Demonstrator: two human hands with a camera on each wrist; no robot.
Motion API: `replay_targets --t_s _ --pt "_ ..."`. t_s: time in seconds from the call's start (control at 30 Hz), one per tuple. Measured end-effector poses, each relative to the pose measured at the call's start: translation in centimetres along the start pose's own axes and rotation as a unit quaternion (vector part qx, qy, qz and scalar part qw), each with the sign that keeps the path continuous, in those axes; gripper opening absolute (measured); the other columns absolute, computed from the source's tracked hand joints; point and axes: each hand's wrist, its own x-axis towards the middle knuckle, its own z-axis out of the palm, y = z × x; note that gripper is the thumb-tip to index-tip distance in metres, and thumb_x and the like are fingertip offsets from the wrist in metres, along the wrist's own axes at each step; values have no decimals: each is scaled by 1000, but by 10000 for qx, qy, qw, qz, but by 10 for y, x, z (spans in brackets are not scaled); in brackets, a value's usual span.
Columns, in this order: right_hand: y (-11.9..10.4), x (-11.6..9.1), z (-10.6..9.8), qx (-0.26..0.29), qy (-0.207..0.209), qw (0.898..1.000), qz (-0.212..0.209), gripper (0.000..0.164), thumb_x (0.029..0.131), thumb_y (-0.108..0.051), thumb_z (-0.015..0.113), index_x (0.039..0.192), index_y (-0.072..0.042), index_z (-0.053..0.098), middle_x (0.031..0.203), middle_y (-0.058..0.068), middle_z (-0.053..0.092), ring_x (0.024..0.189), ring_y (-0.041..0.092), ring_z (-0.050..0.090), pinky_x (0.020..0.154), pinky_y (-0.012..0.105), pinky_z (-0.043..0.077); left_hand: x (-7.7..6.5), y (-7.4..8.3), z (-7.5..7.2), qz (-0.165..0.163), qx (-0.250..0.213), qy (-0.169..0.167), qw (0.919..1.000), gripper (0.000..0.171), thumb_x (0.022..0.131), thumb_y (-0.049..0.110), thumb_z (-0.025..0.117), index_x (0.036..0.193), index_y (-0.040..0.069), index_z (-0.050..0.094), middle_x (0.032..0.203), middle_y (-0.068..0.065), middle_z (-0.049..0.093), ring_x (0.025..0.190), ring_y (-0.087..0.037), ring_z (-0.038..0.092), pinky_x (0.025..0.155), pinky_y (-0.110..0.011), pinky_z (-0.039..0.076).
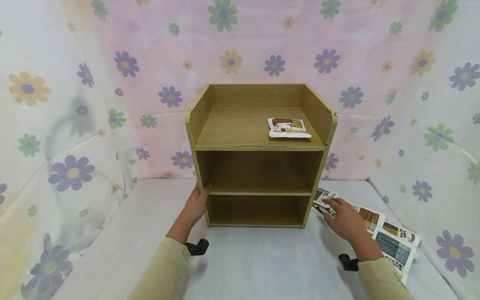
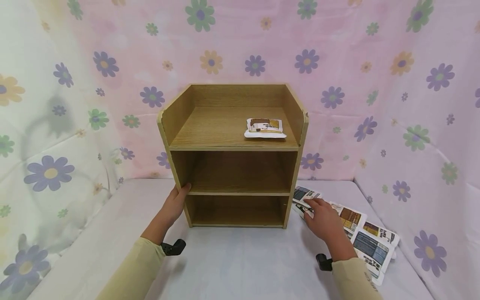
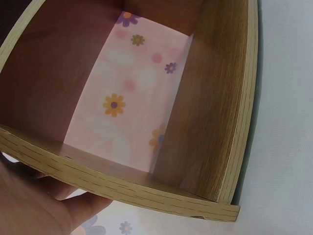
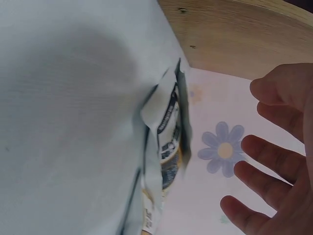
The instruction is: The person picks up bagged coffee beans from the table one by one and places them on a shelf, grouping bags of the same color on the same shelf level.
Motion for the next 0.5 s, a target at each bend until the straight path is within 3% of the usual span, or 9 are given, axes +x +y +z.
replay_targets --t_s 0.5 --pt "6 6 21 -120 -282 9995 -15 36 88 -22 65 121 -7 66 116 24 60 100 44 60 82 59 49 0 -1 0 -11 -46 82 10000 67 102 47 33 157 16 9 157 -19 27 142 -39 30 116 -57 23"
